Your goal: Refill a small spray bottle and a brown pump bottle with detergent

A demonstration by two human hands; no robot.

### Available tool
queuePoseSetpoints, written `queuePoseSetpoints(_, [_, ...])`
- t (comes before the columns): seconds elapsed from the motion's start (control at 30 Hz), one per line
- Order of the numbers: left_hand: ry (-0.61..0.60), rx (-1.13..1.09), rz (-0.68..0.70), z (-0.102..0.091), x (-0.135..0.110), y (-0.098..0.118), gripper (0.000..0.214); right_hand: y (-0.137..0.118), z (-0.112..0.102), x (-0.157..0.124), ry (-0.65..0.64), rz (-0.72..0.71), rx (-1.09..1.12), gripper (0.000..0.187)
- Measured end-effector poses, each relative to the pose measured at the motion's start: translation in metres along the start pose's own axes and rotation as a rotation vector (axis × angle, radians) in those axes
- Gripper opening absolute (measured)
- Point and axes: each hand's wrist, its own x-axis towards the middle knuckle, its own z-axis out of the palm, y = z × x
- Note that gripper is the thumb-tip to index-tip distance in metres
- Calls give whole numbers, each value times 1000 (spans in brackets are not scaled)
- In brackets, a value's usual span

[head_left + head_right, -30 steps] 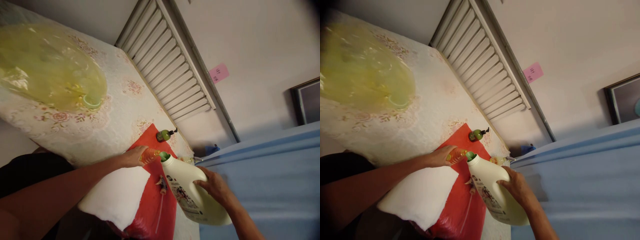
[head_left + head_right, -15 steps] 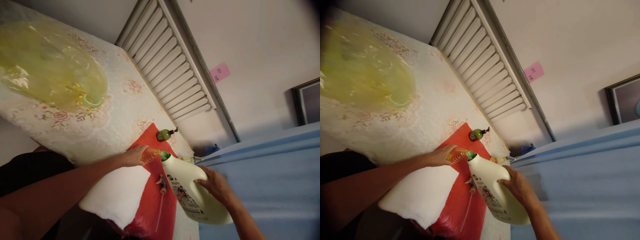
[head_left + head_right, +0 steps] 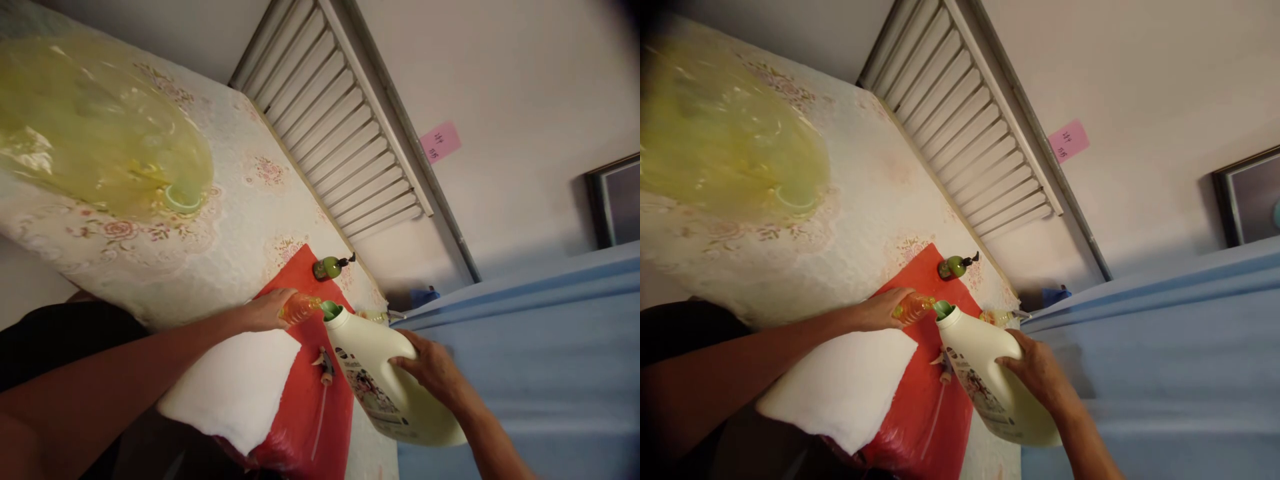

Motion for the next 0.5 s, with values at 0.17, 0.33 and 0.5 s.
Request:
queuePoseSetpoints(0.17, [3,-35,24,0,0,-1,69,1,-1,-1,2,-6,7,54])
queuePoseSetpoints(0.33, [-6,-13,8,0,-1,1,71,-1,-1,-1,-8,4,12,53])
queuePoseSetpoints(0.5, [-17,-32,-12,0,-1,1,70,-5,-3,-1,-20,16,9,53])
